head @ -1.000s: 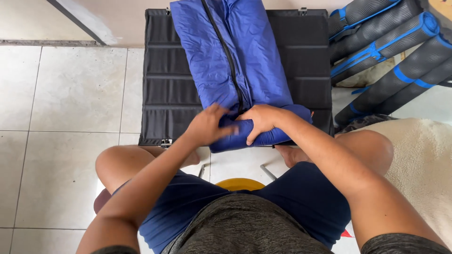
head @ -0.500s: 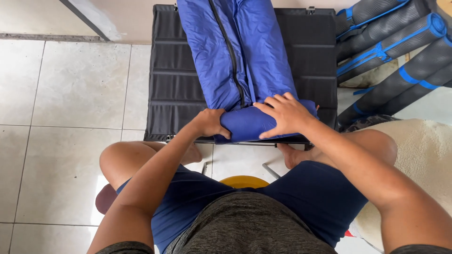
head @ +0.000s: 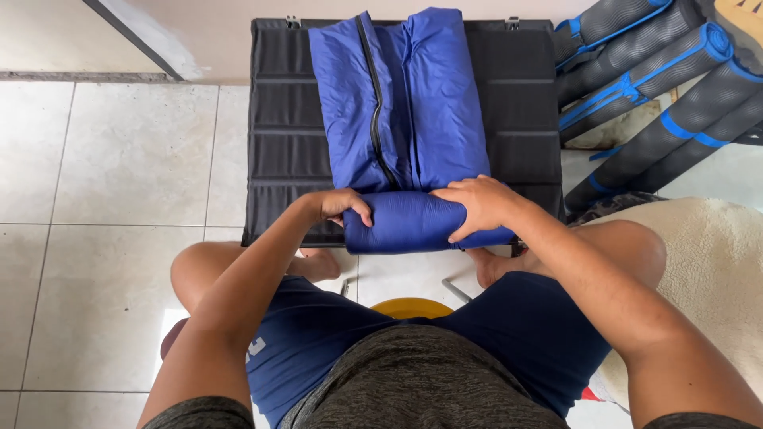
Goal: The person is folding and rolling a blue sleeping bag on a black foldable surface.
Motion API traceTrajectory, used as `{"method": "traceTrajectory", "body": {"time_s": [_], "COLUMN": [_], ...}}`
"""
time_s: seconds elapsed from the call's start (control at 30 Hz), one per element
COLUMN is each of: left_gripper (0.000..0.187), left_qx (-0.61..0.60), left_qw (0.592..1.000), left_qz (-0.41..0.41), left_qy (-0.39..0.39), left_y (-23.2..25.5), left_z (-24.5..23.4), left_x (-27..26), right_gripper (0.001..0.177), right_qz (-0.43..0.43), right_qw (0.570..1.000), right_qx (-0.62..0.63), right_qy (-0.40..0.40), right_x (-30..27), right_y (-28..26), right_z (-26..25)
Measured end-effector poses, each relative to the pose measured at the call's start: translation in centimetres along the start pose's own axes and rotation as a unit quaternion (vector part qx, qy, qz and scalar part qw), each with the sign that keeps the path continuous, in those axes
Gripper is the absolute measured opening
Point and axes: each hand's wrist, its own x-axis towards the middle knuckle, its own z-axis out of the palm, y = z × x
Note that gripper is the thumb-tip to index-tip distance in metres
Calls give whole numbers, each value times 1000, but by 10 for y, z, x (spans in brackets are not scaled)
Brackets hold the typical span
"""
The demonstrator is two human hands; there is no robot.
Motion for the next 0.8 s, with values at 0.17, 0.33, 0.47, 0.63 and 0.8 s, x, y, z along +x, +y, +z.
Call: {"method": "traceTrajectory", "body": {"time_s": [0.17, 0.33, 0.47, 0.63, 0.8], "left_gripper": [43, 82, 94, 89, 92], "left_qx": [216, 534, 649, 659, 653], "left_qw": [914, 708, 654, 668, 677], "left_qz": [301, 334, 330, 316, 316], "left_qy": [167, 319, 205, 141, 122], "left_y": [5, -5, 31, 52, 55], "left_z": [-14, -24, -1, 19, 22], "left_x": [-6, 60, 63, 71, 99], "right_gripper": [94, 98, 137, 127, 109], "right_qz": [6, -15, 0, -6, -24], "right_qw": [999, 995, 998, 999, 997], "right_qx": [-31, -77, -26, 6, 60], "right_qy": [24, 61, 56, 36, 31], "right_x": [1, 11, 3, 4, 9], "right_y": [-2, -6, -45, -55, -53], "right_z": [11, 38, 20, 12, -5]}}
